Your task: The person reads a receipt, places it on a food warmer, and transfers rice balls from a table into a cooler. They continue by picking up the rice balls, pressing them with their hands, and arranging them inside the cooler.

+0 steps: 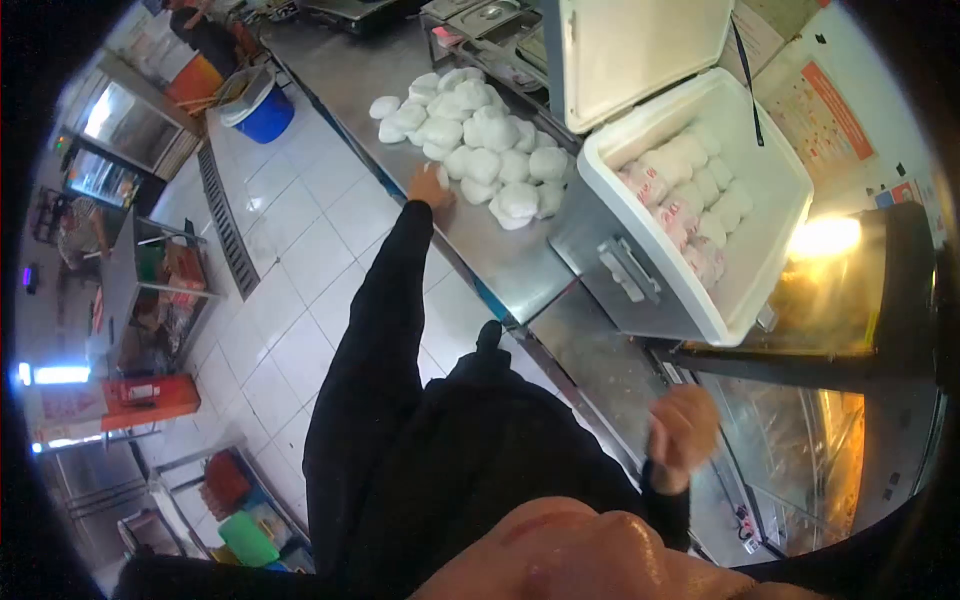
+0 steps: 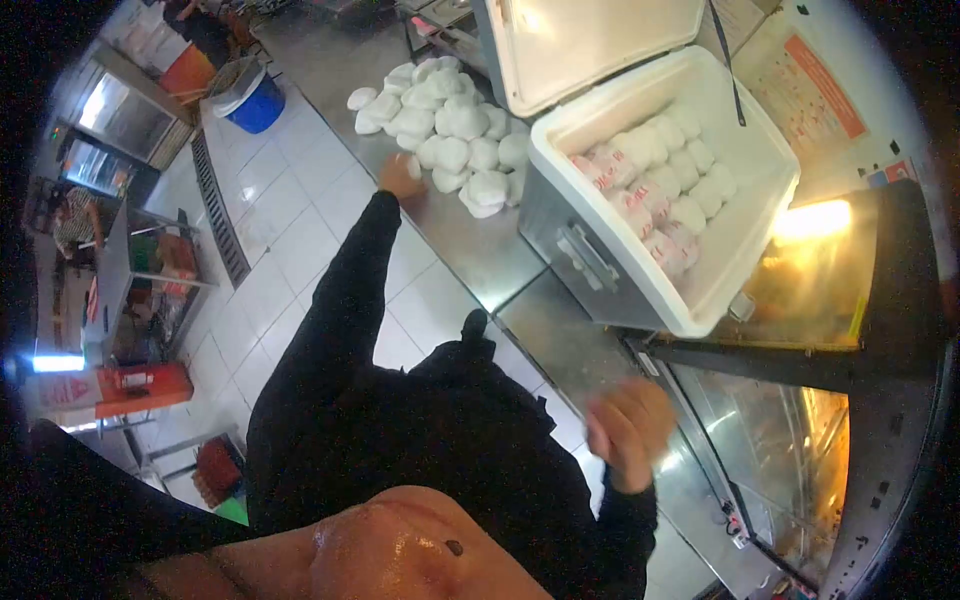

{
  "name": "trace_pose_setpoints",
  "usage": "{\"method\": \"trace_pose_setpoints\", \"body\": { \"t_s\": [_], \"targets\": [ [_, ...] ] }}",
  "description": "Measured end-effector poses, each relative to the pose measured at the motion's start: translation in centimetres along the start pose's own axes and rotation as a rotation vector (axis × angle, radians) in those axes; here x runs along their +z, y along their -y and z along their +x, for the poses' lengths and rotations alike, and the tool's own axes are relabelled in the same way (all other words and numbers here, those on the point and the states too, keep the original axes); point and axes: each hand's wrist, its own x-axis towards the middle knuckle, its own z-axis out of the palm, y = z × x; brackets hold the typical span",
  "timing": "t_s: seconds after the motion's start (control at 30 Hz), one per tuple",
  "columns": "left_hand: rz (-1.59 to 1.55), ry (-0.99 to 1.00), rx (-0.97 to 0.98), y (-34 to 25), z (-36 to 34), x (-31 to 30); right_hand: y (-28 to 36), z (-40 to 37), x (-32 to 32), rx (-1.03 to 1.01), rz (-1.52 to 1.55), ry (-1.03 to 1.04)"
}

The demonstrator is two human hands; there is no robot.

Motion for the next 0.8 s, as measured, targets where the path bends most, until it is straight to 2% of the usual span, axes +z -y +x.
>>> {"method": "trace_pose_setpoints", "body": {
  "t_s": [0.07,0.1,0.13,0.17,0.2,0.23,0.3,0.33,0.4,0.43,0.47,0.5,0.53,0.6,0.67,0.7,0.73,0.77,0.8],
  "targets": [
    [-0.190,0.104,-0.201,-0.8,-0.5,-2.0,-1.1,1.4,5.3,0.062,0.135,-0.017],
    [-0.184,0.073,-0.157,-1.2,-1.2,-3.6,-1.4,1.8,7.3,0.070,0.129,-0.008],
    [-0.190,0.086,-0.155,-0.8,-2.2,-3.6,-1.7,2.1,9.0,0.222,0.213,0.019],
    [-0.412,0.000,-0.152,-0.1,-2.9,-3.5,-1.6,2.6,10.3,0.374,0.294,0.039],
    [-0.636,-0.090,-0.140,-0.1,-3.2,-3.6,-1.5,3.3,11.6,0.560,0.403,0.144],
    [-0.853,-0.075,-0.069,-2.0,-4.1,-5.5,-1.2,4.2,12.8,0.749,0.510,0.236],
    [-1.189,-0.005,0.068,-9.9,-6.4,-13.6,-0.4,5.8,14.8,0.995,0.729,0.249],
    [-1.313,0.040,0.122,-14.4,-7.6,-17.8,0.2,6.4,15.7,1.034,0.704,0.209],
    [-0.955,-0.156,0.522,-19.0,-8.6,-21.4,0.0,8.0,16.9,0.975,0.940,0.115],
    [-1.022,-0.257,0.548,-21.4,-9.3,-21.4,-0.5,8.7,17.2,0.983,0.905,0.081],
    [-1.087,-0.359,0.566,-23.2,-9.5,-21.8,-1.1,9.3,17.4,0.917,0.927,-0.049],
    [-1.135,-0.378,0.629,-23.9,-9.0,-22.8,-1.7,9.8,17.4,0.843,0.950,-0.174],
    [-1.157,-0.373,0.648,-23.7,-8.1,-22.7,-2.1,10.5,16.5,0.841,0.927,-0.193],
    [-1.145,-0.496,0.662,-21.5,-5.4,-22.0,-2.9,12.6,12.5,0.767,0.765,-0.207],
    [-1.299,-0.417,0.285,-17.8,-2.6,-17.5,-5.2,15.3,8.4,0.937,0.343,-0.218],
    [-1.121,-0.343,0.110,-16.6,-1.1,-16.4,-8.3,16.7,7.4,0.742,0.326,-0.325],
    [-0.934,-0.269,-0.056,-15.5,0.3,-15.3,-11.3,18.3,5.9,0.721,0.315,-0.304],
    [-0.935,-0.261,-0.043,-13.4,1.3,-12.0,-14.2,19.8,4.7,0.811,0.304,-0.244],
    [-0.653,-0.253,0.016,-11.0,1.8,-7.1,-17.4,21.2,3.6,0.899,0.293,-0.183]
  ]
}}
